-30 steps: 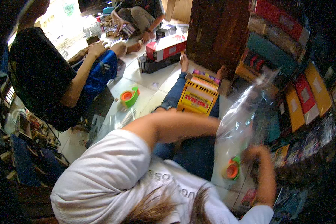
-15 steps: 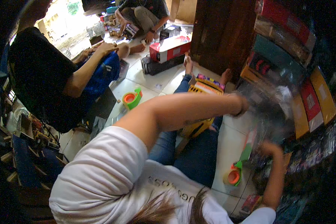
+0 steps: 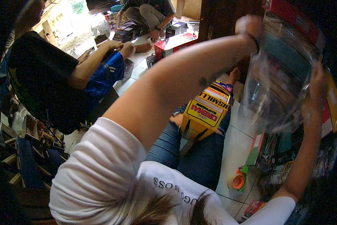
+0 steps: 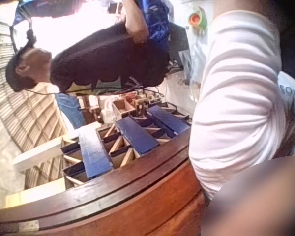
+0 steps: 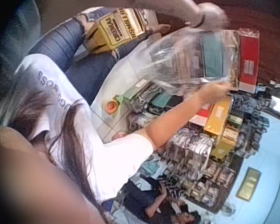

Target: The person sits on the floor and wraps several toy boxes in clear plastic bags, sealing each with tape. They handle multiple boxes, including a green and a yellow one, placing each wrapped item aside.

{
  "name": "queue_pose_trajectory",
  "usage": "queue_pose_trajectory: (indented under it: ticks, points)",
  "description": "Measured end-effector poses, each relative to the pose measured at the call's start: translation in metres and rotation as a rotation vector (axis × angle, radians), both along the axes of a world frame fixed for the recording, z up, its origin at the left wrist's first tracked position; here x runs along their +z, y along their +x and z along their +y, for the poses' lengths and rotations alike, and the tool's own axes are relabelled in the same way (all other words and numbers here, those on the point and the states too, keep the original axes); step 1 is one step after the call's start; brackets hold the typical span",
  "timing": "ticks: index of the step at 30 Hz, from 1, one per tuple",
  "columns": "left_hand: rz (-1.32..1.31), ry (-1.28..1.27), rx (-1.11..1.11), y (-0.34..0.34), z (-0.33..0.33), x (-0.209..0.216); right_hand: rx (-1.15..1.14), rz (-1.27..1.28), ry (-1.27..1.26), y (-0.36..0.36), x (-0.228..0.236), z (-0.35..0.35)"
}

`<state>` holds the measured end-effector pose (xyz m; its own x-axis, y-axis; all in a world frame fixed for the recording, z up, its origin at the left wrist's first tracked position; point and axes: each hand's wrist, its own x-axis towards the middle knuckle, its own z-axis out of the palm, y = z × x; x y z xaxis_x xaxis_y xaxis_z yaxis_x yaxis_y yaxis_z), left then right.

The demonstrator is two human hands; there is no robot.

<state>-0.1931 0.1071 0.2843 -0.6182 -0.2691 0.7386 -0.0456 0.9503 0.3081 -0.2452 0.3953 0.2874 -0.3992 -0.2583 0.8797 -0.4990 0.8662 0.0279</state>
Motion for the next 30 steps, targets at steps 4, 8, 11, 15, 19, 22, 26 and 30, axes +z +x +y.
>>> queue_pose_trajectory:
  ticks: [4, 8, 11, 15, 19, 22, 26, 30]
  points:
    - [0.866, -0.275, -0.256, 0.046, -0.036, 0.052, 0.076, 0.335, -0.056, 0.009, 0.009, -0.013]
    - [0.857, -0.666, -0.143, 0.075, -0.105, -0.014, 0.349, 0.364, -0.061, 0.024, -0.054, -0.079]
    - [0.454, -0.763, -0.106, 0.069, -0.146, -0.095, 0.476, 0.033, 0.124, 0.028, -0.124, -0.138]
    - [0.035, -0.154, -0.323, 0.070, -0.167, -0.177, 0.719, -0.362, 0.108, 0.025, -0.187, -0.167]
    - [-0.021, 0.178, -0.404, 0.084, -0.170, -0.207, 0.725, -0.795, 0.040, 0.022, -0.204, -0.164]
    - [-0.193, 0.085, -0.452, 0.095, -0.168, -0.214, 0.786, -0.872, 0.012, 0.023, -0.208, -0.166]
    - [-0.238, 0.110, -0.481, 0.103, -0.158, -0.210, 0.841, -0.893, -0.063, 0.032, -0.213, -0.172]
    - [-0.015, 0.208, -0.514, 0.116, -0.141, -0.194, 0.748, -0.938, -0.186, 0.049, -0.205, -0.166]
